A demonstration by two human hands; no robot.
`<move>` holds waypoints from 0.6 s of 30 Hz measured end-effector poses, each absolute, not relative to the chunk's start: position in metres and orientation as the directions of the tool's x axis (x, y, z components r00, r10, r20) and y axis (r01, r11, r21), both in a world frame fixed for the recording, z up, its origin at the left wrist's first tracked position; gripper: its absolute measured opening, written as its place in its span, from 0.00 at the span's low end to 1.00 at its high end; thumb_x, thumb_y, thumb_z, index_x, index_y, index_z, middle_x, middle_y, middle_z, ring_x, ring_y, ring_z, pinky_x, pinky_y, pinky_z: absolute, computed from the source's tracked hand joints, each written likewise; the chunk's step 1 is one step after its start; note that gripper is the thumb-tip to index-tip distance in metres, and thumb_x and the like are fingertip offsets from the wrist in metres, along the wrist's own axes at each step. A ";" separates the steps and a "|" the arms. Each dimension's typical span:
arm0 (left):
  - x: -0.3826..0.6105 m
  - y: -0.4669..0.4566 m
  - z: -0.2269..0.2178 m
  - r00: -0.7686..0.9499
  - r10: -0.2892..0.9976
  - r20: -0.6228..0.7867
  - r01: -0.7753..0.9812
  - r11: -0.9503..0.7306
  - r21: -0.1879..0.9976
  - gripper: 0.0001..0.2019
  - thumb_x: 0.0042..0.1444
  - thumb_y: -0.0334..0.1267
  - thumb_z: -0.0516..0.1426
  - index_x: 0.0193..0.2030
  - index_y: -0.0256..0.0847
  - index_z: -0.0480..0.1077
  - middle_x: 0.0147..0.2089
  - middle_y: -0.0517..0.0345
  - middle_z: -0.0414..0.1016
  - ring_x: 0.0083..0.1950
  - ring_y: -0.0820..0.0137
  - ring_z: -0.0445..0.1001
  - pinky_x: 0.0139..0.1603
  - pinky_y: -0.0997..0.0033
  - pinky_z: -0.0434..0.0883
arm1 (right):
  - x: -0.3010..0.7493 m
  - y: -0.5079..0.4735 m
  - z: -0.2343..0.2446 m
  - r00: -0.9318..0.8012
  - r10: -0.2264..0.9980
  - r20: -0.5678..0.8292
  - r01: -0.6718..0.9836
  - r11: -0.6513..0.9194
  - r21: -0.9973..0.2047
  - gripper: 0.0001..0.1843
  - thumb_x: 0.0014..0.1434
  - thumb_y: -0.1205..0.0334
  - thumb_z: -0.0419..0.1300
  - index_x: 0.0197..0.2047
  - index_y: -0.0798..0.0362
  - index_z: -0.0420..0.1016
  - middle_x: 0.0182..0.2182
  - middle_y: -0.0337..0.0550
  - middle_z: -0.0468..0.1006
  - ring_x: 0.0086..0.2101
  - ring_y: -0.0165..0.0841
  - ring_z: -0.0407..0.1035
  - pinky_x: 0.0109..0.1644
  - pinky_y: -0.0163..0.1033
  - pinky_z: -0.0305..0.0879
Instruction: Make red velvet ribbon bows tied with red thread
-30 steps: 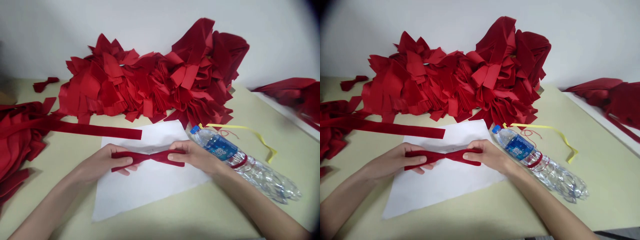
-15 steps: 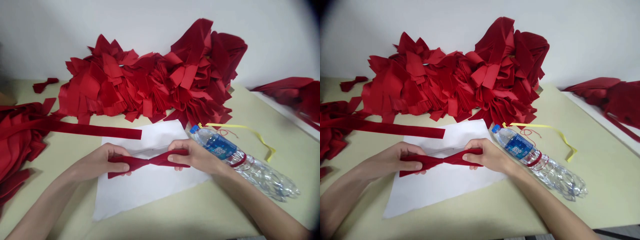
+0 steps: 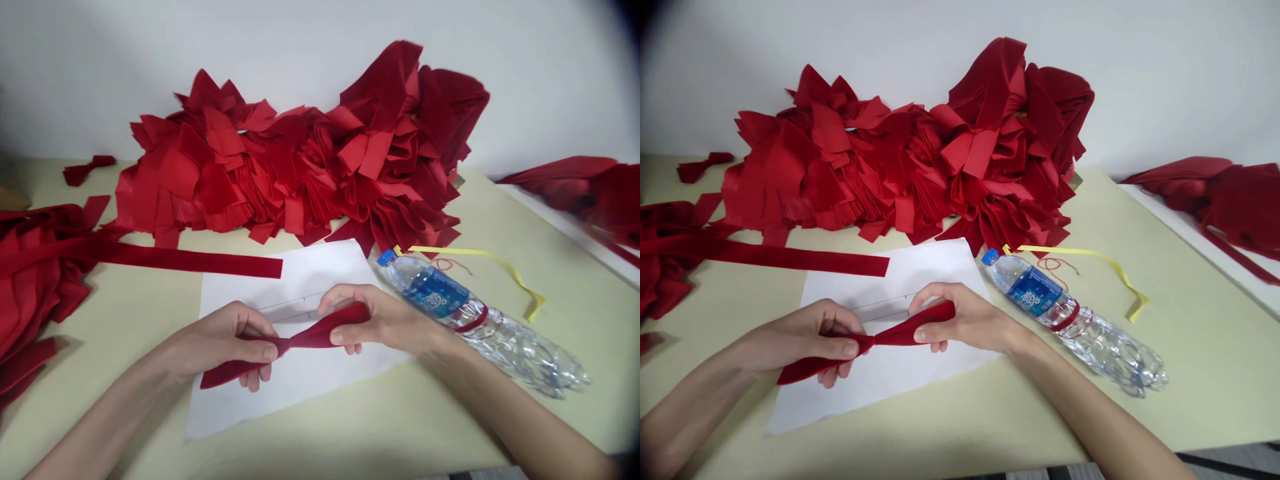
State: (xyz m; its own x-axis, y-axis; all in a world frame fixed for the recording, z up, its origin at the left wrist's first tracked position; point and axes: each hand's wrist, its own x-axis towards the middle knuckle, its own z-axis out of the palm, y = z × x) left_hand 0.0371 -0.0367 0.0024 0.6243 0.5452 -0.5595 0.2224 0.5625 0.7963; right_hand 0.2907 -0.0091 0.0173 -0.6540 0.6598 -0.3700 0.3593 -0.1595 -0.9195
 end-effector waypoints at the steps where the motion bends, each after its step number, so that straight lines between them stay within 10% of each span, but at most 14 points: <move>1: 0.038 -0.037 0.003 0.609 0.562 -0.559 0.226 0.553 0.802 0.07 0.51 0.39 0.60 0.30 0.37 0.74 0.26 0.59 0.76 0.24 0.75 0.72 0.26 0.76 0.69 | 0.291 -0.009 0.018 -0.640 0.712 -0.289 0.390 -0.023 -0.921 0.14 0.52 0.61 0.62 0.42 0.54 0.69 0.31 0.37 0.75 0.29 0.26 0.69 0.35 0.34 0.67; 8: 0.051 -0.042 0.011 0.521 0.663 -0.538 0.291 0.454 0.842 0.08 0.50 0.39 0.60 0.32 0.36 0.75 0.30 0.56 0.78 0.29 0.70 0.76 0.34 0.71 0.72 | 0.278 -0.029 0.012 -0.719 0.641 0.268 0.483 0.739 -0.470 0.17 0.56 0.53 0.59 0.46 0.53 0.72 0.42 0.43 0.75 0.51 0.33 0.63 0.63 0.45 0.45; 18: 0.046 -0.042 0.009 0.556 0.618 -0.555 0.311 0.465 0.829 0.09 0.53 0.40 0.58 0.31 0.37 0.75 0.30 0.56 0.79 0.31 0.70 0.77 0.34 0.73 0.73 | 0.277 -0.029 0.008 -0.729 0.627 0.272 0.501 0.761 -0.411 0.10 0.61 0.59 0.54 0.36 0.53 0.75 0.27 0.39 0.74 0.34 0.29 0.66 0.50 0.41 0.57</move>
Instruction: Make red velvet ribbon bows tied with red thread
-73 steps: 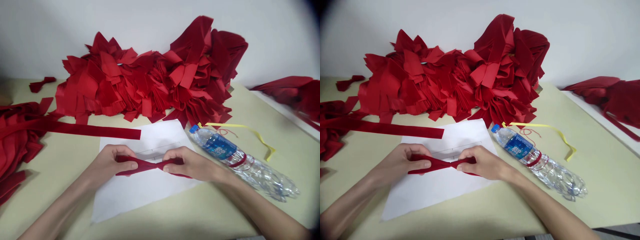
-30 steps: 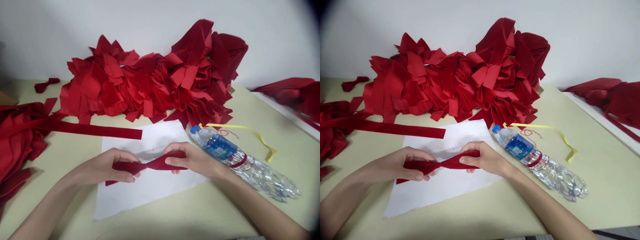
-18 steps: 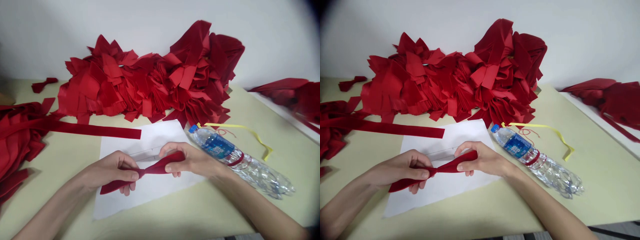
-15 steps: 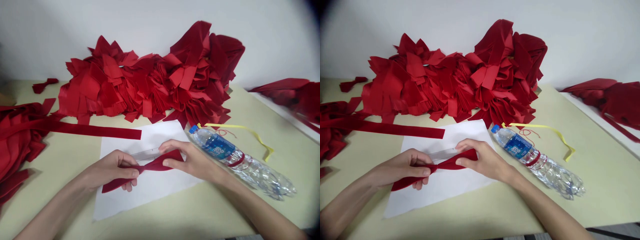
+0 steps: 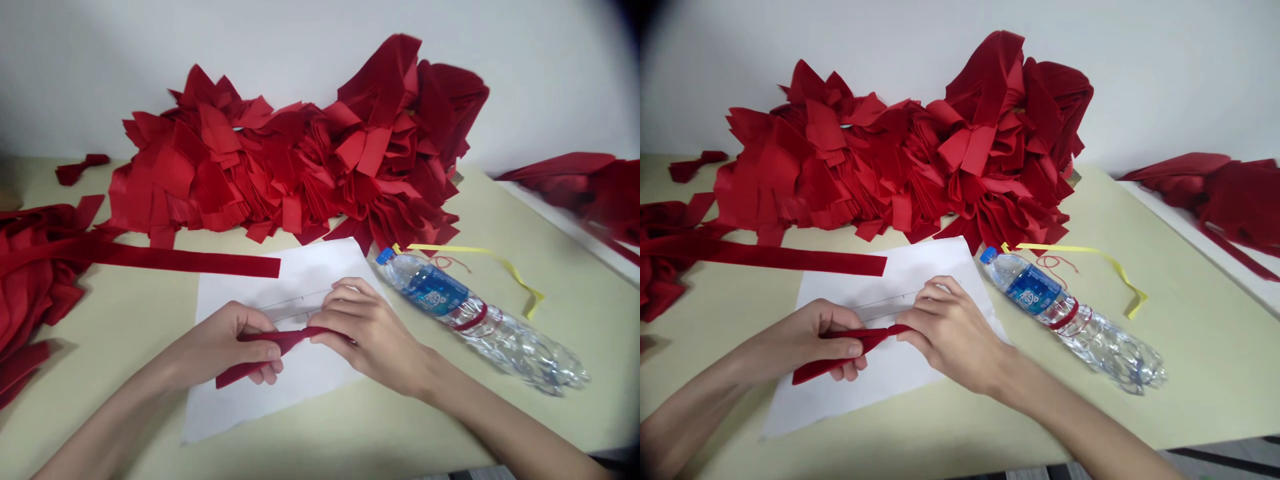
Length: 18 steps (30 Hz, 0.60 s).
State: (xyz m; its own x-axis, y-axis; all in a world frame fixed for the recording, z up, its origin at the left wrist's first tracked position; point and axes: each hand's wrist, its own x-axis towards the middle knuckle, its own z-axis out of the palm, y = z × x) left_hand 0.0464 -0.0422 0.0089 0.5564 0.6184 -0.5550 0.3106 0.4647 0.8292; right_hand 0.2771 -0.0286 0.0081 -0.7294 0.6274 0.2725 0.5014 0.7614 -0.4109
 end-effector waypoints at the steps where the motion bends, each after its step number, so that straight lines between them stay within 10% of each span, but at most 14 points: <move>1: 0.046 -0.042 0.007 0.558 0.615 -0.557 0.307 0.470 0.827 0.09 0.53 0.41 0.58 0.31 0.37 0.75 0.30 0.55 0.79 0.31 0.70 0.77 0.34 0.73 0.73 | 0.277 -0.028 0.008 -0.738 0.623 0.259 0.500 0.762 -0.411 0.09 0.61 0.60 0.54 0.36 0.53 0.75 0.27 0.38 0.73 0.34 0.29 0.66 0.51 0.41 0.56; 18: 0.034 -0.034 0.005 0.436 0.742 -0.509 0.284 0.423 0.860 0.09 0.52 0.42 0.59 0.35 0.38 0.74 0.32 0.56 0.79 0.35 0.69 0.76 0.36 0.73 0.73 | 0.283 -0.019 0.006 -0.709 0.643 0.290 0.540 0.759 -0.363 0.12 0.61 0.58 0.54 0.44 0.54 0.72 0.32 0.42 0.75 0.38 0.32 0.66 0.50 0.43 0.58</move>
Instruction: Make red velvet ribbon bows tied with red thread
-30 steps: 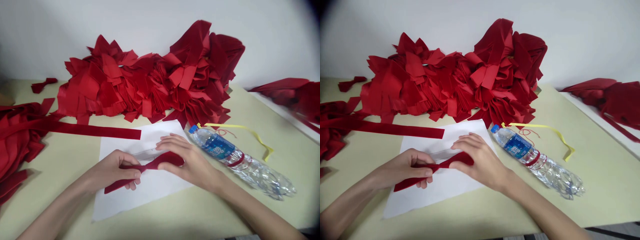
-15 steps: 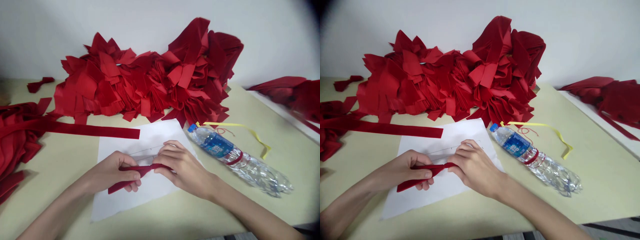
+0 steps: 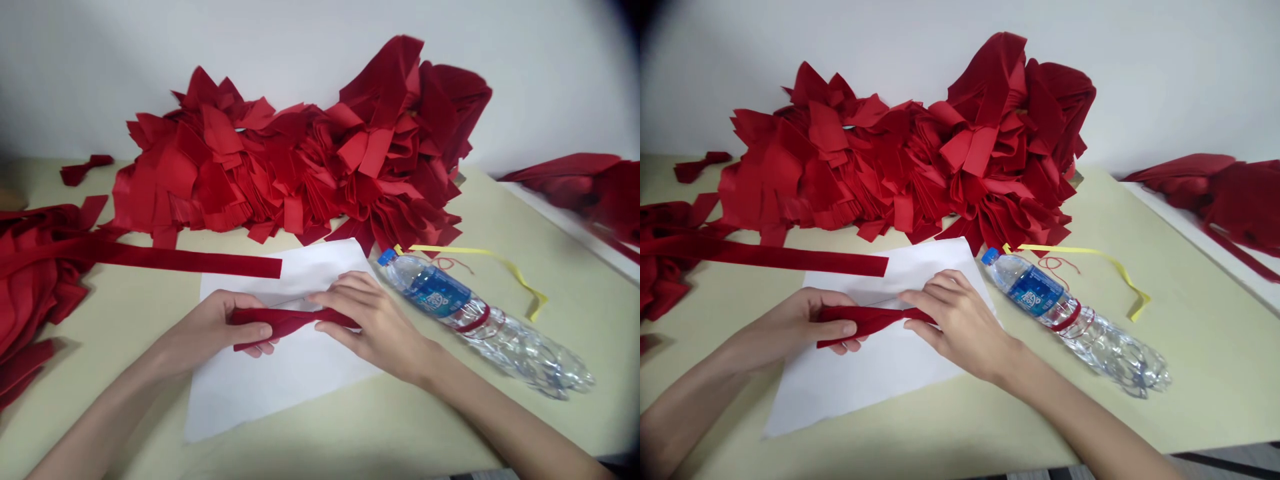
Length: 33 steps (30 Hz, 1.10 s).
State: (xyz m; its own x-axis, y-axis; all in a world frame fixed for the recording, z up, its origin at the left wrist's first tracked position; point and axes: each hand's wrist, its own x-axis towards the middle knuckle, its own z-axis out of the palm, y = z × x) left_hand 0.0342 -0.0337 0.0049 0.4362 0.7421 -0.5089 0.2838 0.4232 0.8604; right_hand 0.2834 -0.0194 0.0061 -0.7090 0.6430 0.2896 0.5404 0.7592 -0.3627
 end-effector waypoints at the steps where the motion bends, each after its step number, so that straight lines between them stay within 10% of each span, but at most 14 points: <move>1: 0.034 -0.033 0.004 0.441 0.745 -0.501 0.277 0.418 0.865 0.09 0.52 0.42 0.59 0.36 0.39 0.74 0.34 0.56 0.79 0.36 0.69 0.76 0.38 0.71 0.73 | 0.283 -0.019 0.005 -0.712 0.639 0.292 0.537 0.763 -0.360 0.12 0.61 0.57 0.54 0.44 0.54 0.72 0.32 0.41 0.75 0.38 0.32 0.66 0.50 0.43 0.58; 17: 0.028 -0.032 0.007 0.391 0.775 -0.497 0.172 0.469 0.866 0.17 0.49 0.39 0.62 0.48 0.44 0.70 0.36 0.60 0.77 0.35 0.71 0.73 0.35 0.73 0.70 | 0.285 -0.018 -0.001 -0.660 0.678 0.324 0.564 0.732 -0.382 0.09 0.60 0.60 0.55 0.38 0.54 0.74 0.33 0.41 0.77 0.39 0.33 0.67 0.47 0.41 0.59; 33: 0.023 -0.027 0.003 0.173 0.875 -0.451 0.445 0.339 0.829 0.10 0.51 0.42 0.58 0.39 0.42 0.71 0.28 0.61 0.75 0.29 0.71 0.72 0.31 0.71 0.68 | 0.300 -0.005 0.001 -0.642 0.751 0.152 0.662 0.644 -0.383 0.12 0.56 0.64 0.58 0.46 0.52 0.70 0.41 0.43 0.75 0.42 0.36 0.69 0.50 0.44 0.62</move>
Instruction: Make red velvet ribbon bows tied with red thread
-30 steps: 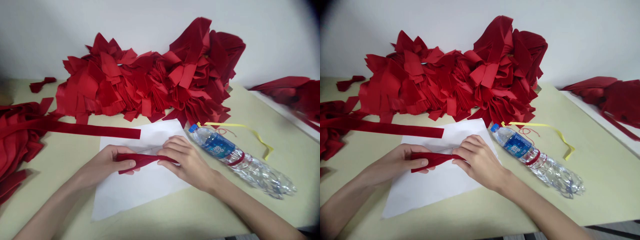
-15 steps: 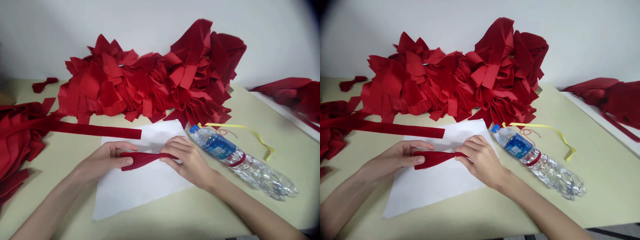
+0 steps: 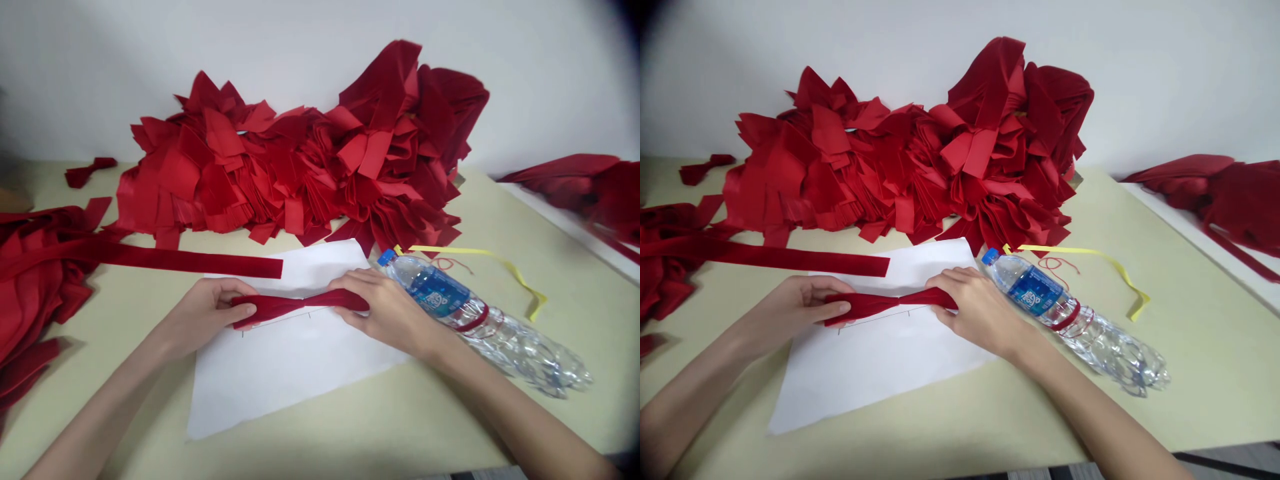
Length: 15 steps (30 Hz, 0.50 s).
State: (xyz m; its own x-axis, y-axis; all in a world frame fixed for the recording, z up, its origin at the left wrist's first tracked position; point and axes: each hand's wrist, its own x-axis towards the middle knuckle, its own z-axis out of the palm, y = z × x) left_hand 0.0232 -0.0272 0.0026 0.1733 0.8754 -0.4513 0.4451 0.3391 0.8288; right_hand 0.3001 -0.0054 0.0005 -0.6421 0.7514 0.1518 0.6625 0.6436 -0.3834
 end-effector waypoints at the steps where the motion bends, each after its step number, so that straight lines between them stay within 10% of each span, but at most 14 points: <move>1: 0.022 -0.027 0.002 0.194 0.869 -0.455 0.430 0.342 0.836 0.10 0.51 0.42 0.58 0.39 0.41 0.71 0.27 0.61 0.75 0.29 0.70 0.72 0.32 0.70 0.68 | 0.301 -0.005 0.001 -0.645 0.751 0.140 0.658 0.639 -0.399 0.13 0.56 0.64 0.57 0.47 0.51 0.69 0.42 0.43 0.74 0.43 0.36 0.68 0.50 0.44 0.63; 8: 0.013 -0.023 -0.003 0.152 0.902 -0.404 0.427 0.309 0.850 0.12 0.50 0.41 0.59 0.41 0.42 0.71 0.29 0.62 0.73 0.30 0.70 0.71 0.32 0.71 0.66 | 0.311 0.004 0.003 -0.550 0.833 0.059 0.517 0.396 -0.759 0.27 0.52 0.66 0.59 0.55 0.47 0.62 0.54 0.45 0.65 0.44 0.34 0.68 0.48 0.44 0.69; 15: 0.011 -0.022 0.000 0.166 0.916 -0.365 0.404 0.275 0.873 0.15 0.49 0.41 0.60 0.45 0.43 0.70 0.41 0.58 0.75 0.40 0.67 0.73 0.37 0.70 0.68 | 0.309 0.010 -0.007 -0.343 0.922 -0.182 0.305 -0.074 -0.950 0.24 0.50 0.63 0.62 0.51 0.50 0.65 0.38 0.42 0.72 0.36 0.31 0.69 0.37 0.37 0.69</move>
